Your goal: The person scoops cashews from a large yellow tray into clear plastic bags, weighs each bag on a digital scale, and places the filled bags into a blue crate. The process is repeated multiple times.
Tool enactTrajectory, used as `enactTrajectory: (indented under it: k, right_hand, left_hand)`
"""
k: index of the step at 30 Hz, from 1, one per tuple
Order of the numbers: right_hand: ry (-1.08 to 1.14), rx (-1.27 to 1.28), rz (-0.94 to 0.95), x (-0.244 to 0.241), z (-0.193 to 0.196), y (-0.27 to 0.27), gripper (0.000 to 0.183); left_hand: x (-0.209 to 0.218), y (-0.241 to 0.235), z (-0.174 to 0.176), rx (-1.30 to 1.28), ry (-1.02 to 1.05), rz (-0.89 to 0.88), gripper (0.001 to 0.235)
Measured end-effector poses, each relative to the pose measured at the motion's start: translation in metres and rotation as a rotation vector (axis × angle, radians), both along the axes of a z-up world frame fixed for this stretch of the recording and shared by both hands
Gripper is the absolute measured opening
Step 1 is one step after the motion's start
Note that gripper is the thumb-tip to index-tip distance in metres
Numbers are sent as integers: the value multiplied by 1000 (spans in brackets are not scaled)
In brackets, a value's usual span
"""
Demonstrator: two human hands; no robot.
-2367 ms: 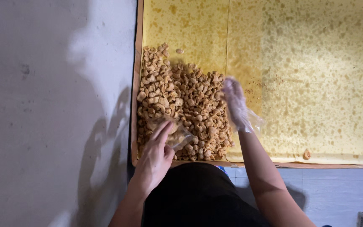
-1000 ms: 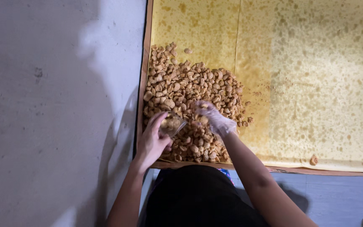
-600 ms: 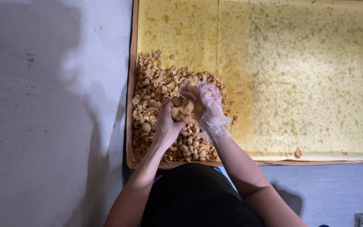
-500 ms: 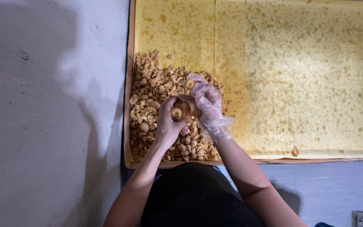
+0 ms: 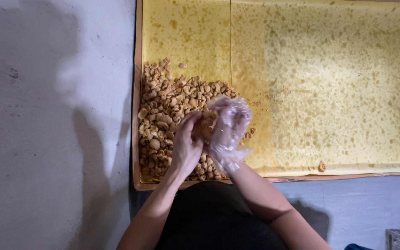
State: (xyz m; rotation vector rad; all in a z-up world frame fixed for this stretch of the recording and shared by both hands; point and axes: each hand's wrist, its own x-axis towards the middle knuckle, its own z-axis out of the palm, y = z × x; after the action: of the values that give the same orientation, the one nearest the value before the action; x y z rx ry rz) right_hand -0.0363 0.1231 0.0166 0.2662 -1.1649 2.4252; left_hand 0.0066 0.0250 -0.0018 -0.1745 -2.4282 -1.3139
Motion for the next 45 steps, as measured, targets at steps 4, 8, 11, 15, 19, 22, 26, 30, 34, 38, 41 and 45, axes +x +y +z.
enactTrajectory:
  k: [4, 8, 11, 15, 19, 22, 26, 30, 34, 38, 41, 45]
  right_hand:
    - [95, 146, -17, -23, 20, -18, 6]
    - [-3, 111, 53, -17, 36, 3, 5]
    - [-22, 95, 114, -23, 32, 31, 11]
    - [-204, 187, 0, -61, -18, 82, 13]
    - [-677, 270, -57, -96, -125, 129, 18]
    - [-961, 465, -27, -127, -205, 161, 29]
    - [-922, 1072, 114, -179, -263, 174, 45]
    - [-780, 1522, 235, -220, -273, 136, 62]
    - [-701, 1081, 498, -214, -264, 80, 50]
    - [-714, 1005, 630, -168, -263, 49, 34]
    - [-756, 999, 658, -135, -248, 52, 22]
    - [-820, 319, 654, -77, -194, 68, 11]
  left_hand:
    - [0, -10, 23, 168, -276, 58, 58]
    - [1, -27, 40, 385, -622, 123, 63]
    - [-4, -34, 40, 302, -698, 81, 56]
    - [3, -45, 46, 267, -701, -35, 60]
    - [2, -59, 57, 245, -702, -70, 56]
    - [9, -65, 62, 197, -637, -105, 57]
    - [11, -61, 54, 164, -682, -180, 59]
    - [6, -61, 65, 291, -918, -120, 58]
    - [-7, -63, 86, 336, -1202, 16, 63]
    - [-6, -65, 87, 210, -1036, -39, 62]
    - [3, -65, 92, 234, -1001, -42, 66]
    - [20, -56, 123, 186, -785, -156, 67]
